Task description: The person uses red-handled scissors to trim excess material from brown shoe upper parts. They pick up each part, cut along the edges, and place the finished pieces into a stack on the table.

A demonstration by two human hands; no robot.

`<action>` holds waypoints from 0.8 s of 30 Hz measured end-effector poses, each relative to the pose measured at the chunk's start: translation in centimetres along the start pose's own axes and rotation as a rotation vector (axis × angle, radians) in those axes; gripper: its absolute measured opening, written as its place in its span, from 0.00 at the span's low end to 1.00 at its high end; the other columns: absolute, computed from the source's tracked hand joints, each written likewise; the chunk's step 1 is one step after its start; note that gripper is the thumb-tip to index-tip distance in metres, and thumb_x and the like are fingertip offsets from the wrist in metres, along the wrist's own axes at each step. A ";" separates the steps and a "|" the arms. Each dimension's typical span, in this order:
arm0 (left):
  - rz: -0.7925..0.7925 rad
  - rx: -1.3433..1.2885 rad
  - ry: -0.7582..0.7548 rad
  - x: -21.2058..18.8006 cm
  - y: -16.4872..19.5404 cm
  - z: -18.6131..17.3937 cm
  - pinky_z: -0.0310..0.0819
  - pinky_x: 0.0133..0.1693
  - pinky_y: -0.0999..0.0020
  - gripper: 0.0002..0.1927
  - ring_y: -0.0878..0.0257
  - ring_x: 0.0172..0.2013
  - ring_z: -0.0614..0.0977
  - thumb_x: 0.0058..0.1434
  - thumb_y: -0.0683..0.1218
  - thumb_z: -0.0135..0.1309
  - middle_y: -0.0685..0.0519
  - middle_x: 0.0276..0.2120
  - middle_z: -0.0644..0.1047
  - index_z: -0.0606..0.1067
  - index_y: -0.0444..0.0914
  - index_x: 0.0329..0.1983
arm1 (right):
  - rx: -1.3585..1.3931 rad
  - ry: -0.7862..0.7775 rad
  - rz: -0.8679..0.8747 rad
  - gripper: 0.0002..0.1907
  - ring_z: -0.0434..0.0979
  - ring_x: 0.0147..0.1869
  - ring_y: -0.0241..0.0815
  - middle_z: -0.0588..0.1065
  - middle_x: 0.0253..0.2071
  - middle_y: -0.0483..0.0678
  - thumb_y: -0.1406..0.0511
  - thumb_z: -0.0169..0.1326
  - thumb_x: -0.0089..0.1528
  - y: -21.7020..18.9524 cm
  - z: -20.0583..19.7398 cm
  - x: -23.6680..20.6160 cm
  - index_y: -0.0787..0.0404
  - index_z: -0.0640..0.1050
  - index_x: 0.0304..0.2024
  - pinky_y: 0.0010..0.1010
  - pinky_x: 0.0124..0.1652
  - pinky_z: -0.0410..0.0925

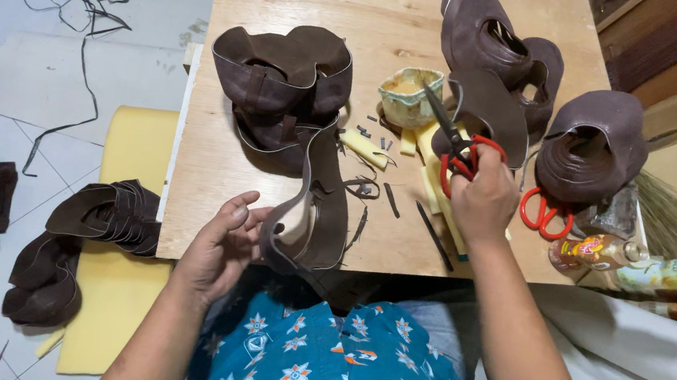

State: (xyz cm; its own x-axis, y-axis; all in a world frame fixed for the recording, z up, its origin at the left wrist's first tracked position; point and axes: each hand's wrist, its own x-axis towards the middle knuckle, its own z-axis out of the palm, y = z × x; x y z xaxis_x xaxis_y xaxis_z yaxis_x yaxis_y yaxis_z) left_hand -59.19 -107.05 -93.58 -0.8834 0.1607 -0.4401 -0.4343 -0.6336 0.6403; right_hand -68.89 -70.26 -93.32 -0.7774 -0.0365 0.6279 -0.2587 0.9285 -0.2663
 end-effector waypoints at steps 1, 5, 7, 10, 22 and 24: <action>0.024 -0.044 -0.076 -0.2 -0.2 0.0 0.76 0.41 0.67 0.31 0.59 0.45 0.80 0.63 0.46 0.51 0.44 0.54 0.76 0.60 0.39 0.69 | 0.013 -0.018 0.021 0.22 0.79 0.44 0.59 0.78 0.40 0.55 0.73 0.59 0.54 -0.1 0.1 -0.5 0.62 0.74 0.52 0.48 0.44 0.70; 0.146 -0.044 -0.205 -0.2 -1.2 1.0 0.72 0.52 0.67 0.40 0.58 0.55 0.77 0.57 0.34 0.52 0.43 0.65 0.68 0.54 0.40 0.72 | 0.108 -0.082 0.154 0.20 0.81 0.44 0.54 0.80 0.41 0.54 0.73 0.61 0.58 -1.8 -1.0 -1.8 0.62 0.75 0.53 0.43 0.44 0.72; 0.157 -0.137 -0.202 0.0 -1.6 2.1 0.72 0.56 0.64 0.38 0.57 0.57 0.76 0.59 0.33 0.51 0.44 0.66 0.67 0.55 0.39 0.72 | 0.436 -0.181 0.341 0.21 0.81 0.44 0.45 0.81 0.44 0.51 0.71 0.63 0.59 -3.9 -1.9 -2.7 0.62 0.74 0.54 0.37 0.44 0.72; 0.131 -0.236 -0.149 0.3 -1.8 4.1 0.72 0.58 0.60 0.35 0.57 0.59 0.76 0.60 0.35 0.50 0.45 0.67 0.67 0.55 0.39 0.70 | 1.083 -0.573 0.759 0.22 0.81 0.46 0.30 0.79 0.51 0.41 0.70 0.60 0.55 -6.5 -4.0 -3.9 0.59 0.71 0.52 0.29 0.40 0.79; 0.321 0.540 -0.444 -1.3 -2.2 9.0 0.72 0.60 0.60 0.26 0.58 0.57 0.79 0.61 0.40 0.59 0.45 0.55 0.79 0.71 0.34 0.64 | 1.210 -0.479 0.574 0.26 0.77 0.48 0.34 0.75 0.47 0.49 0.74 0.64 0.57 -10.1 -7.1 -6.0 0.66 0.72 0.57 0.28 0.49 0.74; 0.374 0.589 -0.431 -1.2 -2.3 9.2 0.71 0.62 0.61 0.23 0.58 0.58 0.79 0.64 0.40 0.58 0.44 0.56 0.80 0.73 0.32 0.63 | 1.242 -0.468 0.553 0.25 0.77 0.45 0.34 0.76 0.50 0.48 0.73 0.61 0.58 -9.8 -7.8 -6.1 0.65 0.71 0.57 0.27 0.47 0.73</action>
State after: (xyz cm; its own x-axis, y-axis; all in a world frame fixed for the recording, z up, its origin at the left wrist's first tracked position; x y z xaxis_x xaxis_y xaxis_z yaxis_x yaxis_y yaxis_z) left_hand -58.70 -98.80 -88.73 -0.9261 0.3704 0.0719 -0.0128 -0.2213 0.9751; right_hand -57.13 -76.29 -88.88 -0.9919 -0.1265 0.0065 -0.0009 -0.0446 -0.9990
